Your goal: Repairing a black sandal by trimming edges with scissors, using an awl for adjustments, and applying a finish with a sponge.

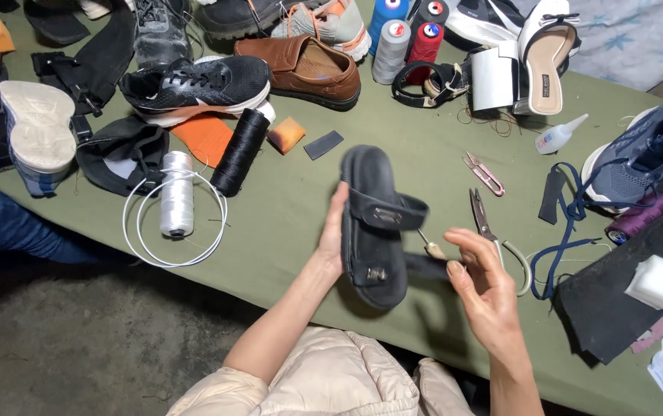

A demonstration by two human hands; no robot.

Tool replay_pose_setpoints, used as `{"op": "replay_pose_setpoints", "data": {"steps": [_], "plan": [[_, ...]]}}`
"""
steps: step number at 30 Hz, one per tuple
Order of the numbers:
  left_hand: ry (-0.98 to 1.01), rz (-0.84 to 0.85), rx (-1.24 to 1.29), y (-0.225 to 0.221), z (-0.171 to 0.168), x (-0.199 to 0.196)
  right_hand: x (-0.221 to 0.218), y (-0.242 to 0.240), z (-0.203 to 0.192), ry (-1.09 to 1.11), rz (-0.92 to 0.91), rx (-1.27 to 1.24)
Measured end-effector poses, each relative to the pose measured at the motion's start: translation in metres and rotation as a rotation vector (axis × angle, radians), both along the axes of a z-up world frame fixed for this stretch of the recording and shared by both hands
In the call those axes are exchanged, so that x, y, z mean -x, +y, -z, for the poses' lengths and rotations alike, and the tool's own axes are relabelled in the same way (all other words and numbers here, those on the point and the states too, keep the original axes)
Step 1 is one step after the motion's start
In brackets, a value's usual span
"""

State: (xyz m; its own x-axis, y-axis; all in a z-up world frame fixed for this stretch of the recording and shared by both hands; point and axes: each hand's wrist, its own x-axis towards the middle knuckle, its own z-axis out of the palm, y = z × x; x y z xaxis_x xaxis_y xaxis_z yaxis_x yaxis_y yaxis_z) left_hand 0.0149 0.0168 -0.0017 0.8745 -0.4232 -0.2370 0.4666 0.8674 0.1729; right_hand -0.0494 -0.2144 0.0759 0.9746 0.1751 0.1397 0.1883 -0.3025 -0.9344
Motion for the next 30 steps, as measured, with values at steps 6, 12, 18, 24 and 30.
{"op": "replay_pose_setpoints", "data": {"steps": [6, 12, 18, 24, 30], "plan": [[0.083, -0.361, -0.155, 0.009, -0.002, -0.01, -0.003, 0.008, 0.006, 0.087, 0.135, -0.128], [0.077, -0.329, -0.223, 0.004, 0.044, -0.017, -0.01, 0.026, 0.063, 0.615, 0.025, -0.627], [0.054, -0.272, -0.219, -0.002, 0.045, -0.012, -0.022, 0.018, 0.095, 0.567, 0.108, -0.702], [-0.104, -0.441, -0.579, 0.012, 0.058, -0.013, -0.023, -0.011, 0.09, 0.393, 0.142, -0.652], [-0.388, -0.375, -1.396, 0.011, 0.008, 0.009, -0.024, -0.021, 0.062, 0.331, 0.199, -0.437]]}}
